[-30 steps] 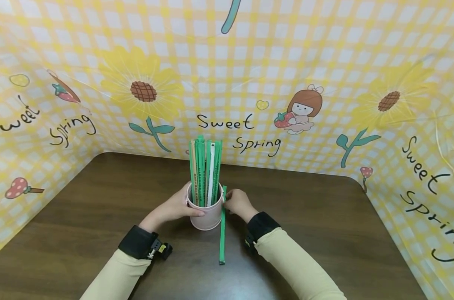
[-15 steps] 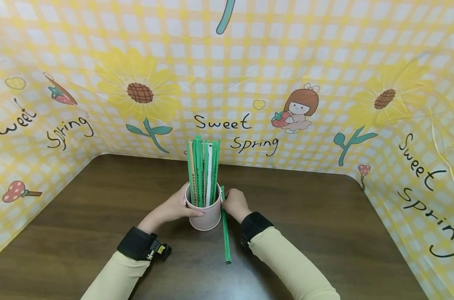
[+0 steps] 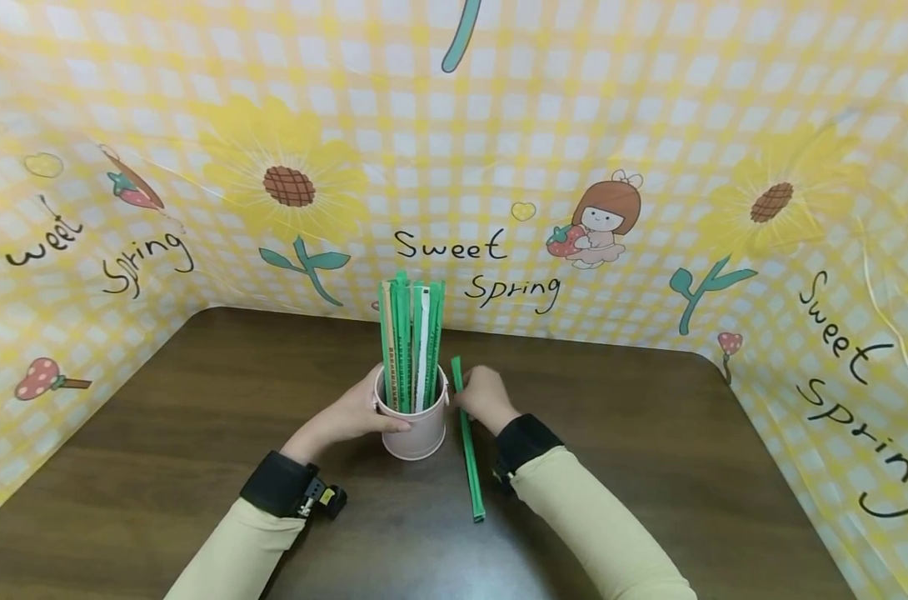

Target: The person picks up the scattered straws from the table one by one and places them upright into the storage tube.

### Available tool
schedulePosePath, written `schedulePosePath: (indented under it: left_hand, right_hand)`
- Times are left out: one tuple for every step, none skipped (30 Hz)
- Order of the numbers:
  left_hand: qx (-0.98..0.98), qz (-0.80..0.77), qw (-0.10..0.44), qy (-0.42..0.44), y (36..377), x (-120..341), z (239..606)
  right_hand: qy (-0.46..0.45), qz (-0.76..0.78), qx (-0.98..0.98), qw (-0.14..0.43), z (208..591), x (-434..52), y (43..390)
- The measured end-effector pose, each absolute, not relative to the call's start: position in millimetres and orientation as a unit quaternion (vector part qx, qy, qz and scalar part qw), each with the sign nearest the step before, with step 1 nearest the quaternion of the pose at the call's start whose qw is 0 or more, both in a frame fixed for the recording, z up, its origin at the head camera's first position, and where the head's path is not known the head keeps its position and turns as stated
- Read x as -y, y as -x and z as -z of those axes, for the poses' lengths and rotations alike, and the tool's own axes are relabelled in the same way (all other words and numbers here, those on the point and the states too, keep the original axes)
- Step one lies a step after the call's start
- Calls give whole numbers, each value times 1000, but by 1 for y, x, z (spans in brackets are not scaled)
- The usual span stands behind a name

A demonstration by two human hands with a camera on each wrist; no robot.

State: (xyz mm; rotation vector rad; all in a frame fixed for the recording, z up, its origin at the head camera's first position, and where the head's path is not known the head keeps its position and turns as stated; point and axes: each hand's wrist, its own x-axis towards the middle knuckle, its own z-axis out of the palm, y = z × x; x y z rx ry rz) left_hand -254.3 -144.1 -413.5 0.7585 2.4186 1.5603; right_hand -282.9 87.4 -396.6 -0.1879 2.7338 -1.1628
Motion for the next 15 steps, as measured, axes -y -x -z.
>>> schedulePosePath:
  left_hand:
    - [-808, -524, 84, -256, 254, 143, 414]
    - [-805, -527, 84, -258, 255, 143, 415]
    - [-804, -529, 85, -258, 255, 143, 415]
    - [-803, -532, 85, -257, 255, 142, 415]
    - [-802, -533, 85, -257, 255, 143, 415]
    - [-801, -535, 86, -254, 255, 143, 416]
    - [-801, -536, 87, -253, 255, 143, 416]
    - [-801, -536, 86, -254, 254, 143, 415]
    - [-802, -534, 86, -255, 255, 143, 416]
    - [-801, -533, 86, -258, 255, 144, 416]
    - [-801, -531, 84, -262, 255, 144, 416]
    - [-801, -530, 84, -264, 255, 144, 416]
    - [-802, -529, 82, -265, 255, 144, 416]
    - [-802, -529, 81, -267, 255, 143, 416]
    - [-802, -529, 80, -268, 255, 143, 415]
  right_hand:
    - [64, 396, -913, 70, 388, -92, 283]
    - [67, 402, -911, 57, 378, -97, 284]
    - [71, 410, -909, 38, 365, -102, 284]
    - [78, 420, -904, 16, 352, -106, 285]
    - [83, 434, -897, -6, 338, -110, 284]
    - [88, 454, -886, -34, 323, -112, 283]
    - [91, 478, -872, -63, 309, -115, 282]
    - [97, 506, -852, -91, 296, -116, 279]
    - [104, 536, -829, -122, 285, -117, 277]
    - [114, 562, -805, -150, 275, -116, 273]
    - [124, 582, -785, -175, 268, -115, 269]
    - [137, 595, -767, -197, 262, -113, 266]
    - [151, 598, -757, -215, 258, -110, 263]
    - [165, 593, -753, -233, 257, -107, 260]
    - [177, 582, -755, -245, 257, -103, 258]
